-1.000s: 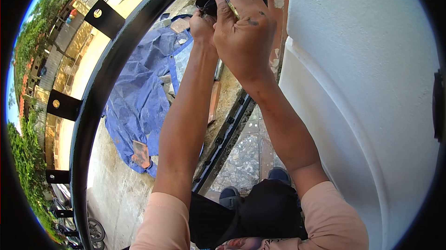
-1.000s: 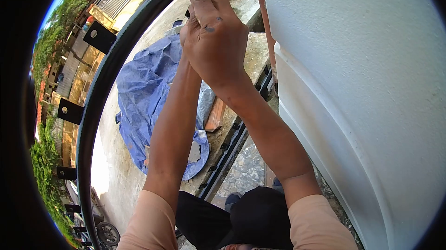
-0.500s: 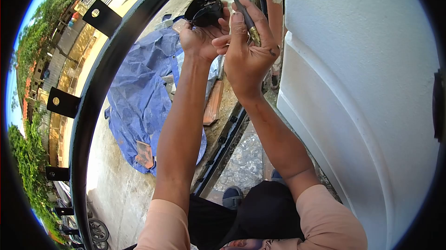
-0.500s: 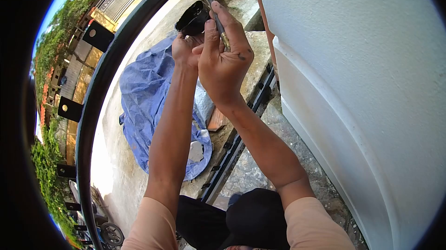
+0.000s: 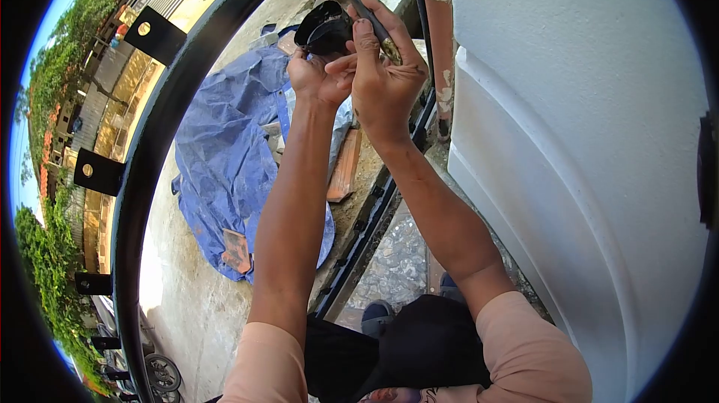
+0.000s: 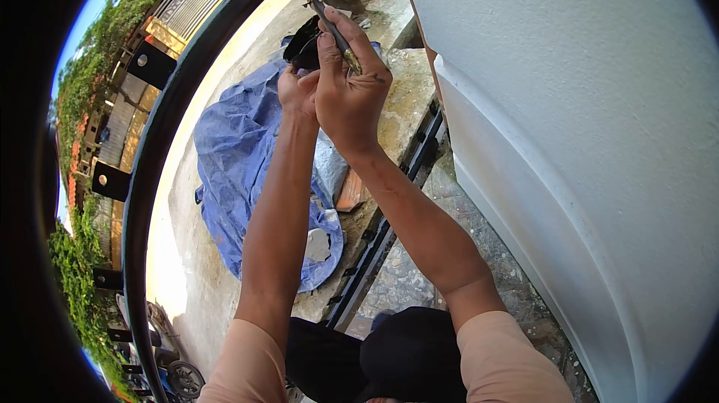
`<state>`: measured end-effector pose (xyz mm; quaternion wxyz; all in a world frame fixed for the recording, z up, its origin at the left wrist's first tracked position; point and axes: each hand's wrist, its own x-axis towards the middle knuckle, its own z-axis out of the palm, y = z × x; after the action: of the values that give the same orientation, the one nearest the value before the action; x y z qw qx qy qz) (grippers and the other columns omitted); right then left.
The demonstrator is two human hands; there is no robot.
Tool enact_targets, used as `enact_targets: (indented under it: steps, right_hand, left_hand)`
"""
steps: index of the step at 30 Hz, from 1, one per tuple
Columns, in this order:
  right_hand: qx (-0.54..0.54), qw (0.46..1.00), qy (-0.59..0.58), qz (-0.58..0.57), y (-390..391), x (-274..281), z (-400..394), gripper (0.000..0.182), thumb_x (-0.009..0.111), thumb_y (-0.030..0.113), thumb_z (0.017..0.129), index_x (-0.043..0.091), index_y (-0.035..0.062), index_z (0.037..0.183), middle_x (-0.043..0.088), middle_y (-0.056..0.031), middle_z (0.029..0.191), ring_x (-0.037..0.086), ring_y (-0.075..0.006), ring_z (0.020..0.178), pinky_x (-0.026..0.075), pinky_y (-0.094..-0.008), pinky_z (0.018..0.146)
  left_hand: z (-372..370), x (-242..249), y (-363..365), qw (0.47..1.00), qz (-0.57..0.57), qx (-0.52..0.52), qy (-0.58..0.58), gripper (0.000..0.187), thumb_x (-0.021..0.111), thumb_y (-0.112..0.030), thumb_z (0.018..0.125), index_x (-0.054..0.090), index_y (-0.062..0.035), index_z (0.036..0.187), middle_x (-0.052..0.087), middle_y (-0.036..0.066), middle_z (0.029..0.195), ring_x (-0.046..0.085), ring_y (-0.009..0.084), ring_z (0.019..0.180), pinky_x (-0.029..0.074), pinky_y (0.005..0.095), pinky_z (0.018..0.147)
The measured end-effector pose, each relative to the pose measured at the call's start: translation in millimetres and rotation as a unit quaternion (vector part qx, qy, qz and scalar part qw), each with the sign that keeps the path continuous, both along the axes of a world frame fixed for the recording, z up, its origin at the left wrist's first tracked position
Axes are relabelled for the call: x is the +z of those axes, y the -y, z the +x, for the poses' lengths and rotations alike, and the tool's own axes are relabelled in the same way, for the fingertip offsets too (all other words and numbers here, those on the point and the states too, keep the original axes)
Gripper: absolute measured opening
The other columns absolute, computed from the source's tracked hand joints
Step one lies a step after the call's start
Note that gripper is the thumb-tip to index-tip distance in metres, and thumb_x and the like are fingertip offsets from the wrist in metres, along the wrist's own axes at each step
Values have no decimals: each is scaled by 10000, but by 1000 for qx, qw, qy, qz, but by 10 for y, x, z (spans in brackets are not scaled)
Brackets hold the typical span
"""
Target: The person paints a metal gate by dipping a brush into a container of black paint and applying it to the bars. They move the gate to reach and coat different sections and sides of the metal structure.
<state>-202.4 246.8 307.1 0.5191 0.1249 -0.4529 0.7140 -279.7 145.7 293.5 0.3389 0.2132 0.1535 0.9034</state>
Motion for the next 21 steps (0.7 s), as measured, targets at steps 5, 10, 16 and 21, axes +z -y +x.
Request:
enact_targets:
  steps: [5,10,16,21]
  right_hand:
    - [133,975,81,-160,-33,343,195,298,573,92,970,592,36,1262,688,-149,1115,700,-179,595,519,-211,418]
    - [195,974,61,-100,280,244,526,317,570,116,979,573,26,1284,680,-151,1132,697,-166,597,507,-202,415]
    - [153,976,113,-109,119,177,715,320,556,107,984,558,9,1288,679,-160,1135,700,-179,598,537,-197,472]
    - [149,987,37,-45,263,313,636,302,564,75,973,580,4,1266,663,-154,1176,713,-181,647,584,-247,571]
  left_hand:
    - [156,110,-130,997,10,62,51,598,185,-410,999,514,8,1274,623,192,1118,605,210,785,475,272,536]
    - [171,34,-91,990,0,120,75,577,212,-371,1001,486,50,1287,582,241,1203,633,307,976,582,402,808]
    - [371,84,31,996,54,-18,71,656,201,-446,979,491,49,1298,616,210,1149,628,320,902,568,453,780]
    - [358,-212,144,972,167,-150,-66,693,149,-475,980,448,31,1347,597,216,1199,618,322,965,536,459,874]
